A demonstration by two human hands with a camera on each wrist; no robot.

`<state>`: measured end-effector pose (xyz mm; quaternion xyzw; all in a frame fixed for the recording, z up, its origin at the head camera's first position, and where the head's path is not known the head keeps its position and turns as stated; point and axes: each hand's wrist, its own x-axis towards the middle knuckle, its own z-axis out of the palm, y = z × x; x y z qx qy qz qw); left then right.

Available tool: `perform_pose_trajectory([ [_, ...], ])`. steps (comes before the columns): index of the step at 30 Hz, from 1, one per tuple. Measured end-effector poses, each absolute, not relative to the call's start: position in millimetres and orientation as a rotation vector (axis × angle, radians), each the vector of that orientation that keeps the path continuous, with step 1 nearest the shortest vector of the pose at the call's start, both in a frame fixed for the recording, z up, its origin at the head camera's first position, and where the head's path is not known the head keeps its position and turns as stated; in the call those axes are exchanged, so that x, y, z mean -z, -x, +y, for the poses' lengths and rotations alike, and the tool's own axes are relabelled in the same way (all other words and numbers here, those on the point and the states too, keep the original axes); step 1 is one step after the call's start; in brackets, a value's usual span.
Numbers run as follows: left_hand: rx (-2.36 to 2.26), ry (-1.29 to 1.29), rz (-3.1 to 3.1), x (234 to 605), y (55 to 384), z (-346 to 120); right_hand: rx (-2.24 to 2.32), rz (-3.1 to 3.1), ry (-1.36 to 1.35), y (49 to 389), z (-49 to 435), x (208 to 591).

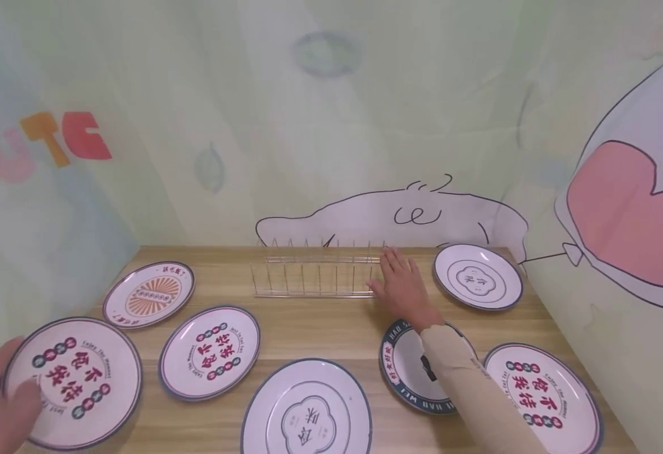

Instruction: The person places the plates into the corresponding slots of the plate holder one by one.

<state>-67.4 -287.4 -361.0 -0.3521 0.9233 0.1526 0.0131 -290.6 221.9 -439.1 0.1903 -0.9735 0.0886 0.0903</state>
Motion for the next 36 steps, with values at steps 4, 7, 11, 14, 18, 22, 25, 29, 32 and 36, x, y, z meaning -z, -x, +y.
perform_pose_trajectory([
  [4,-0.547,0.972,2.967,344.4,77.6,-268.7,-0.267,-2.913,-0.552,290.2,221.8,438.7],
  [7,-0.615,0.780,3.094,336.9,85.7,-258.3,-0.274,-2.922,-0.550,289.9,221.6,439.4],
  [11,-0.654,0.523,3.306,334.8,98.9,-243.9,-0.272,-2.910,-0.558,289.4,222.0,440.9],
  [14,-0.667,0.369,3.450,334.7,111.5,-232.3,-0.263,-2.899,-0.556,289.9,222.5,441.9],
  [18,-0.680,0.225,3.515,335.6,129.6,-216.3,-0.262,-2.899,-0.547,291.1,223.4,441.6],
  [22,-0.691,0.186,3.461,336.9,145.1,-200.8,-0.264,-2.905,-0.554,291.2,223.1,440.0],
  [25,-0.701,0.150,3.461,338.1,157.1,-190.6,-0.255,-2.913,-0.561,291.6,222.4,439.4],
  [29,-0.737,0.060,3.507,340.6,173.6,-177.3,-0.250,-2.915,-0.564,291.5,222.5,440.0],
  [32,-0.761,0.026,3.524,341.2,184.5,-167.3,-0.261,-2.912,-0.561,290.5,222.9,440.2],
  [36,-0.770,-0.013,3.534,342.3,197.8,-157.1,-0.276,-2.907,-0.561,289.2,223.2,439.4],
])
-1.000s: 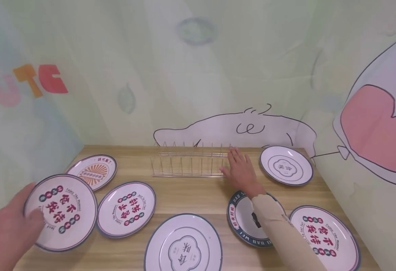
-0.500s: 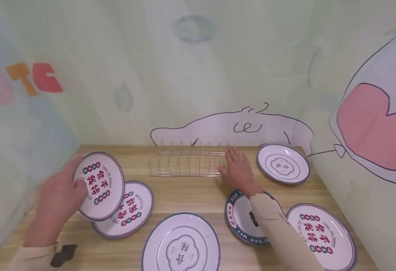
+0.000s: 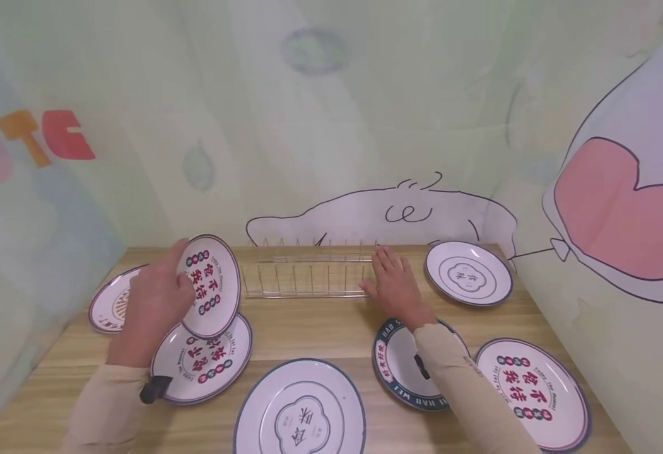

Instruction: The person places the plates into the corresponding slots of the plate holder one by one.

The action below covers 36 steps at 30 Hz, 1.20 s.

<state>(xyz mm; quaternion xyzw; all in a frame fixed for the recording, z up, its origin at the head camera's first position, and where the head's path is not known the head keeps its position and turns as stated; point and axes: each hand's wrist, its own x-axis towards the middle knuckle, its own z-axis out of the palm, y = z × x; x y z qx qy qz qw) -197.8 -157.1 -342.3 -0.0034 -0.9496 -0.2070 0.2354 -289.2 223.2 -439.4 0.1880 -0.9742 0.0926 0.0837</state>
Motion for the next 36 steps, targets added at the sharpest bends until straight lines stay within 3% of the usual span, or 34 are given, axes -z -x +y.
perform_pose_trajectory([
  [7,0.529,0.035,-2.608,345.5,212.0,-149.2,-0.269,-2.895,-0.591,287.5,222.7,439.6],
  [23,0.513,0.089,-2.543,328.5,206.5,-139.2,-0.244,-2.868,-0.621,293.7,226.0,437.4],
  [36,0.487,0.086,-2.621,347.9,239.5,-126.3,-0.234,-2.886,-0.582,292.2,227.3,442.9],
])
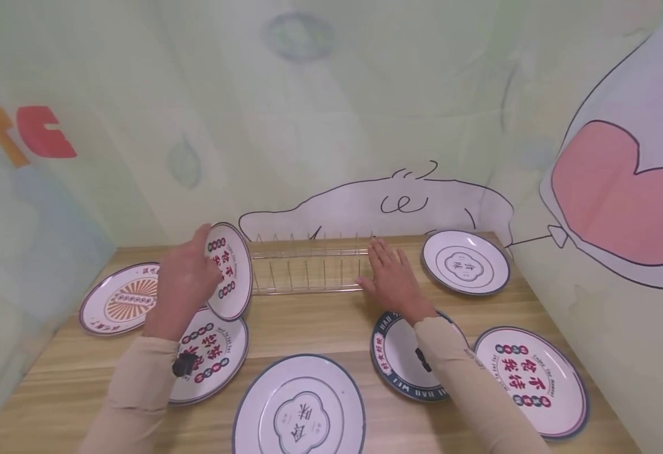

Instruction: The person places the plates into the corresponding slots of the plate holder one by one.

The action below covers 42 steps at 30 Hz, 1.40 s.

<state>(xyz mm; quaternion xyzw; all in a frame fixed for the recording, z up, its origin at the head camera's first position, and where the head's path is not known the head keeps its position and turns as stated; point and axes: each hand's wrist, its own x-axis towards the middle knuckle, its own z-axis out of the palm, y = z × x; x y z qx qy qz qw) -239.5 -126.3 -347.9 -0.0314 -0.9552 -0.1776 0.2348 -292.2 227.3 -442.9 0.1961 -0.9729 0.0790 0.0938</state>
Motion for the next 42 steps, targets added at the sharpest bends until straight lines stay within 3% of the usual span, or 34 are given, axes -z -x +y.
perform_pose_trajectory([
  [42,0.516,0.095,-2.511,393.6,305.6,-111.1,-0.223,-2.905,-0.559,288.2,224.0,442.1],
])
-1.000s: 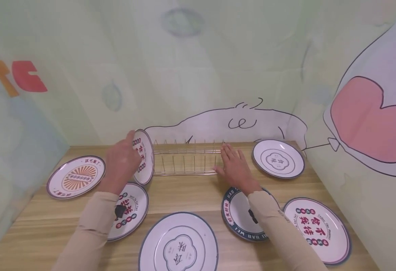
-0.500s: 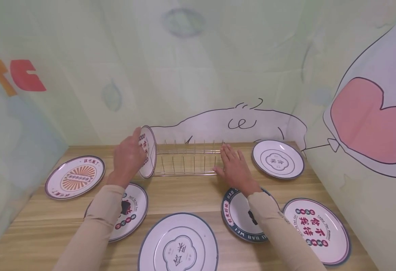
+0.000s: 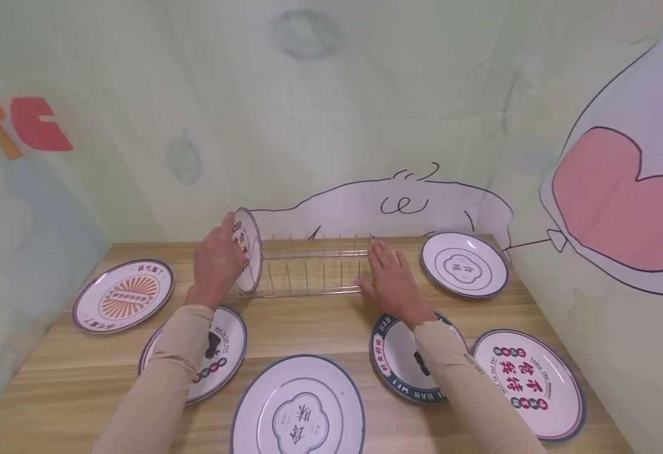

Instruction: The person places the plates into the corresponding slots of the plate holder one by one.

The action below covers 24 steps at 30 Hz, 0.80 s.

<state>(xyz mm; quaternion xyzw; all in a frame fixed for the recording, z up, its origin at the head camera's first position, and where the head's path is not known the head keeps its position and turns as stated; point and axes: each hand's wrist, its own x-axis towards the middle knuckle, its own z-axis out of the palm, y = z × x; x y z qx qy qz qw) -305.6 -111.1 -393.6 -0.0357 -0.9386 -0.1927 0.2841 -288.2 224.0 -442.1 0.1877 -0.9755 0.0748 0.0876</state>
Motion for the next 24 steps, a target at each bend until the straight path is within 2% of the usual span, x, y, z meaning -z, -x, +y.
perform_pose_trajectory([
  [24,0.554,-0.009,-2.572,399.4,303.8,-121.8,-0.256,-2.888,-0.549,284.7,222.8,444.5],
])
